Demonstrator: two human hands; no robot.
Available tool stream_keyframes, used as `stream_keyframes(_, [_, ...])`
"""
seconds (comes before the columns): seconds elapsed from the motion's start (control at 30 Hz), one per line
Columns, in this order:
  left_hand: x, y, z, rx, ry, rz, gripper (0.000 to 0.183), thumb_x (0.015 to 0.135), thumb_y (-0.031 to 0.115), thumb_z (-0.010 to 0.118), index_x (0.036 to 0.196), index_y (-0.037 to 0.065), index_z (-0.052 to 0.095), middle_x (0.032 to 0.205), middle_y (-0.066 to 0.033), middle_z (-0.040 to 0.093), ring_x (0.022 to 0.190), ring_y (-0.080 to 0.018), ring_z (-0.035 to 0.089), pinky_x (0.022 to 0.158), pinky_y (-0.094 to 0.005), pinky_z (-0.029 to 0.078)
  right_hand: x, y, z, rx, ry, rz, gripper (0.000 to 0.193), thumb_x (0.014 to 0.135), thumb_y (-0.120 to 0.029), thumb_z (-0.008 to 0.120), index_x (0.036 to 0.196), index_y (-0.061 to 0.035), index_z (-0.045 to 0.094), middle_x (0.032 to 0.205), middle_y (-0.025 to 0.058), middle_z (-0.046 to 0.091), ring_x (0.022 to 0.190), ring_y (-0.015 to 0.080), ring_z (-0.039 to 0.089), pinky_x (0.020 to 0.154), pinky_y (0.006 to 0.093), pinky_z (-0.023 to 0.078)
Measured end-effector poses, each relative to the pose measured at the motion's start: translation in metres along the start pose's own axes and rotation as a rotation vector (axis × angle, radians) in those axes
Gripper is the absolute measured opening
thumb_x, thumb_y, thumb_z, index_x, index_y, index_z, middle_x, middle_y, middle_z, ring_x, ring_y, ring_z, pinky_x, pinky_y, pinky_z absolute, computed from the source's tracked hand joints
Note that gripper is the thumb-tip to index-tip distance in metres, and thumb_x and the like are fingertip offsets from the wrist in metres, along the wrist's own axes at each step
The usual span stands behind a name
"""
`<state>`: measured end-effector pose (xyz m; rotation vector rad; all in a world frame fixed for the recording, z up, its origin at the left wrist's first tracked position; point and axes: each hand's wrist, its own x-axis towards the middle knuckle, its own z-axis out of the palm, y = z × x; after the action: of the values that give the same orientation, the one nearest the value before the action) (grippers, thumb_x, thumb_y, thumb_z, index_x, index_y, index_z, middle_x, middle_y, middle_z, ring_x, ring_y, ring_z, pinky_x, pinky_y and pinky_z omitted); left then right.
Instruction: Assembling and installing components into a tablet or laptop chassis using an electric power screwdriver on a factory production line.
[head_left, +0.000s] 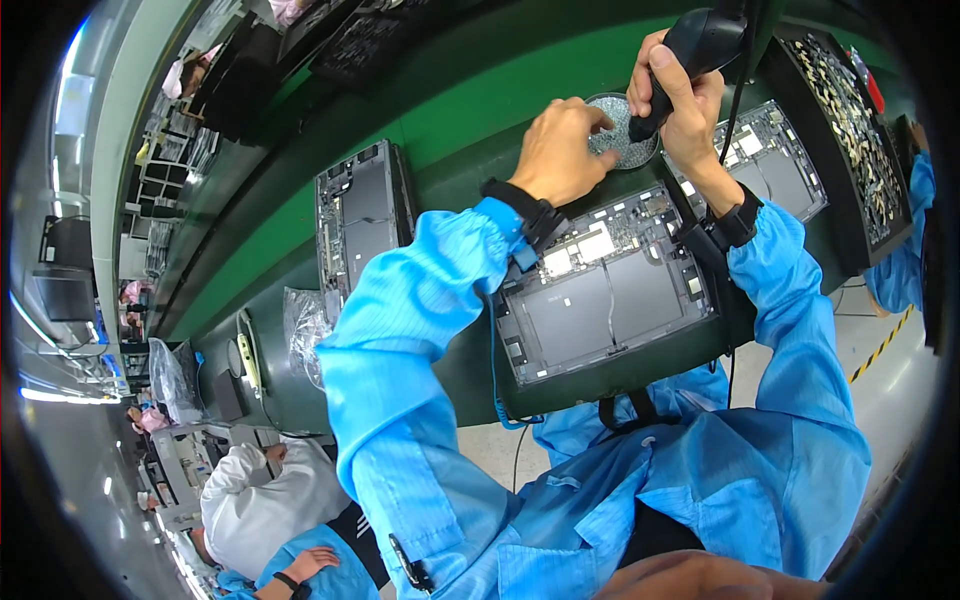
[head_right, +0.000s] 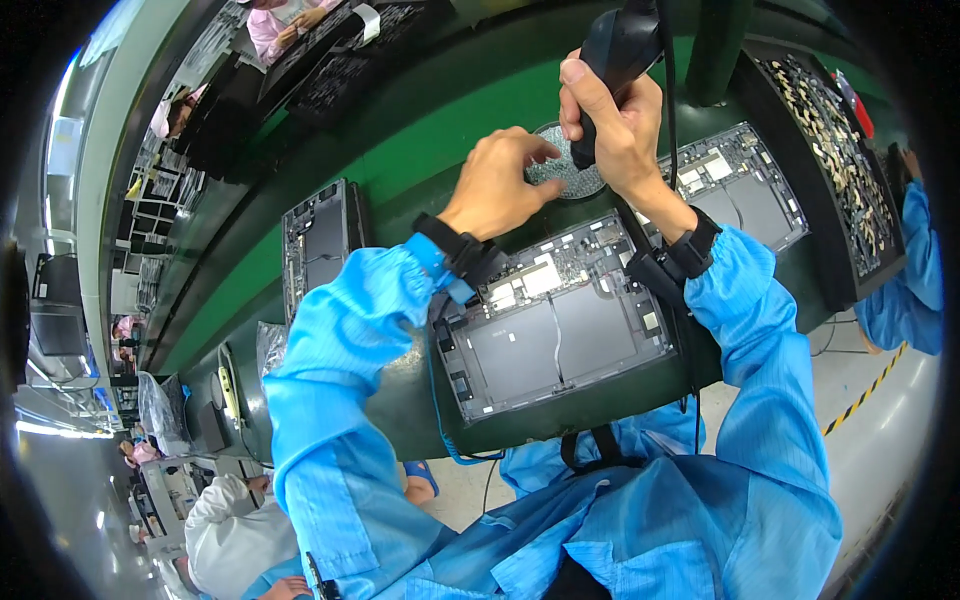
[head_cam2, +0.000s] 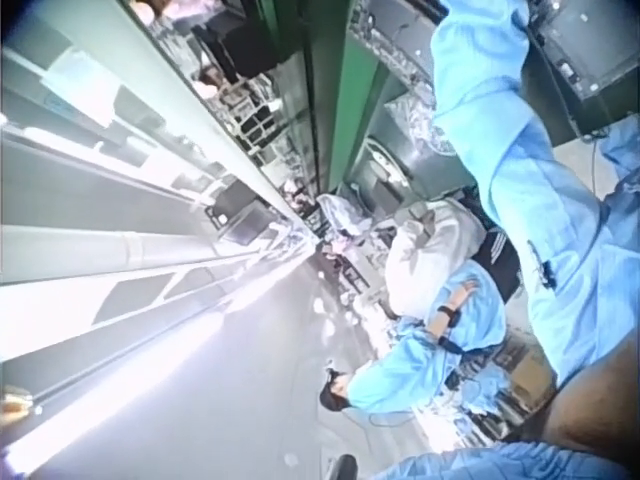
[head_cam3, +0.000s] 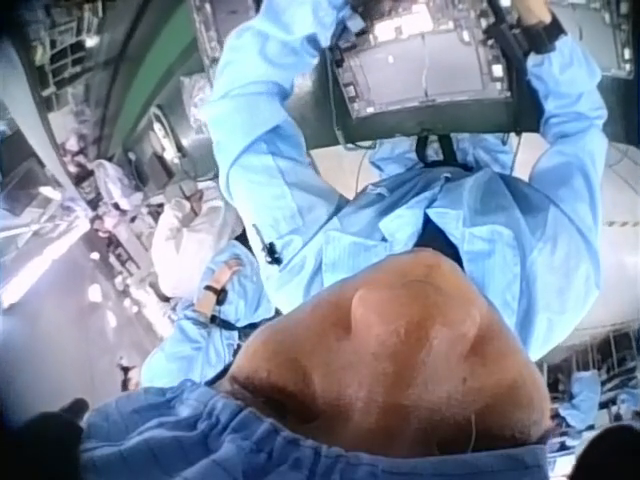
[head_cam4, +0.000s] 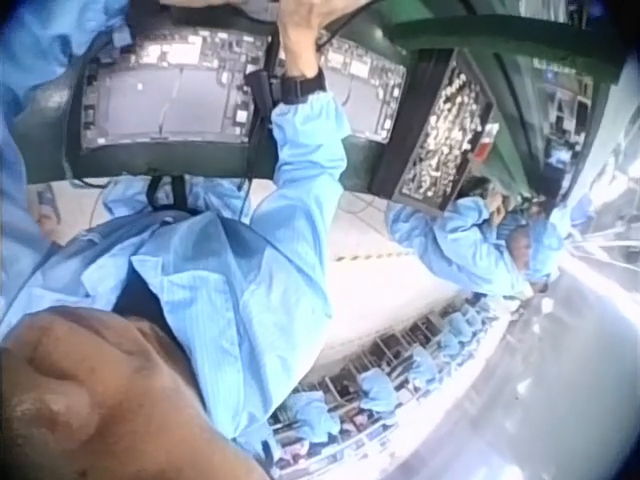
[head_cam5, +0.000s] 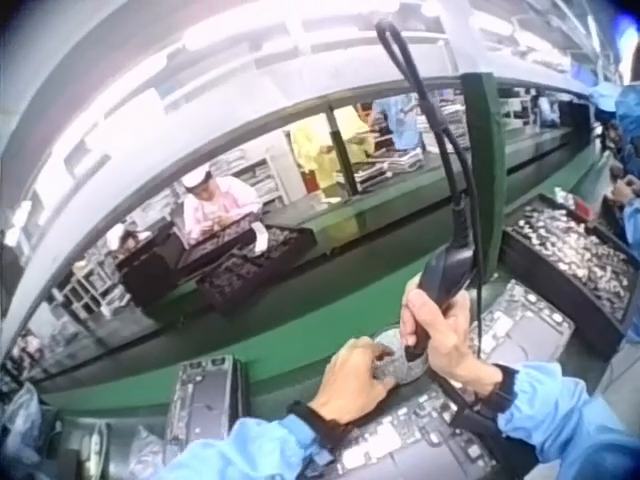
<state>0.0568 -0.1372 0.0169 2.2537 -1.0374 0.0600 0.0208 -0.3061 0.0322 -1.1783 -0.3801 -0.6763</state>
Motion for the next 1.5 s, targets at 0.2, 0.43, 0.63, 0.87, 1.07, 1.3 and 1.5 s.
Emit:
stream_keyframes(0.2, [0.013, -0.003, 0.024, -0.12, -0.048, -0.067, 0.025, 0.076, 0.019, 0.087, 0.094, 0.004, 0.079, 0.103, -0.0157, 0.07, 0.105, -0.0344, 0.064, 0.092, -0.0448, 0.052, 0.0, 0.0, 0.0, 0.006, 0.038, 0.001, 0.025, 0.099, -0.025, 0.071, 0.1, -0.0017, 0.063, 0.065, 0.0014, 0.058, 0.054, 0.009, 0.053, 0.053, 0.0252, 0.043])
stream_keyframes(0.43, [0.017, -0.019, 0.029, -0.032, 0.071, 0.071, 0.015, 0.076, 0.011, 0.085, 0.09, 0.007, 0.079, 0.097, -0.0108, 0.07, 0.095, -0.028, 0.06, 0.084, -0.0406, 0.051, 0.003, -0.003, -0.008, -0.064, 0.082, -0.003, 0.024, 0.097, -0.025, 0.075, 0.098, -0.0026, 0.066, 0.069, 0.001, 0.061, 0.057, 0.0067, 0.055, 0.055, 0.0239, 0.043])
stream_keyframes(0.63, [-0.004, -0.009, -0.006, -0.161, 0.082, -0.061, 0.017, 0.083, 0.013, 0.078, 0.099, 0.007, 0.079, 0.094, -0.0062, 0.072, 0.09, -0.0209, 0.063, 0.077, -0.0352, 0.049, 0.0, -0.002, -0.003, -0.124, 0.026, -0.016, 0.02, 0.099, -0.021, 0.071, 0.101, -0.0024, 0.065, 0.075, 0.0013, 0.063, 0.066, 0.0067, 0.058, 0.062, 0.0232, 0.045])
stream_keyframes(0.87, [-0.05, 0.016, -0.063, -0.161, 0.129, -0.12, 0.013, 0.089, 0.01, 0.072, 0.098, 0.0, 0.075, 0.088, -0.0081, 0.072, 0.082, -0.0159, 0.063, 0.072, -0.0311, 0.047, -0.006, 0.008, 0.003, -0.088, 0.048, 0.084, 0.019, 0.101, -0.021, 0.07, 0.093, -0.0047, 0.063, 0.06, -0.0029, 0.053, 0.05, 0.0048, 0.048, 0.047, 0.0236, 0.039])
stream_keyframes(1.07, [-0.092, 0.01, -0.067, -0.111, 0.136, -0.108, 0.015, 0.089, 0.012, 0.073, 0.099, 0.001, 0.075, 0.092, -0.0103, 0.074, 0.084, -0.0222, 0.066, 0.075, -0.035, 0.047, -0.013, 0.016, 0.002, -0.097, -0.024, 0.108, 0.019, 0.102, -0.02, 0.068, 0.093, -0.0043, 0.061, 0.06, -0.0021, 0.053, 0.05, 0.0058, 0.048, 0.048, 0.0238, 0.039])
stream_keyframes(1.3, [-0.111, -0.004, -0.061, -0.187, 0.132, -0.228, 0.015, 0.091, 0.013, 0.071, 0.1, 0.002, 0.075, 0.095, -0.0104, 0.075, 0.087, -0.0248, 0.068, 0.077, -0.0362, 0.048, -0.014, 0.012, 0.004, -0.097, -0.015, 0.143, 0.018, 0.102, -0.019, 0.068, 0.095, -0.0036, 0.06, 0.061, -0.0015, 0.052, 0.051, 0.0064, 0.047, 0.048, 0.024, 0.039])
stream_keyframes(1.5, [-0.115, -0.006, -0.056, -0.222, 0.13, -0.25, 0.016, 0.091, 0.014, 0.071, 0.1, 0.002, 0.075, 0.095, -0.01, 0.075, 0.088, -0.0235, 0.069, 0.077, -0.0354, 0.048, -0.014, 0.015, 0.002, -0.098, -0.037, 0.122, 0.019, 0.102, -0.019, 0.067, 0.093, -0.0041, 0.059, 0.061, -0.002, 0.052, 0.051, 0.006, 0.047, 0.048, 0.024, 0.039])
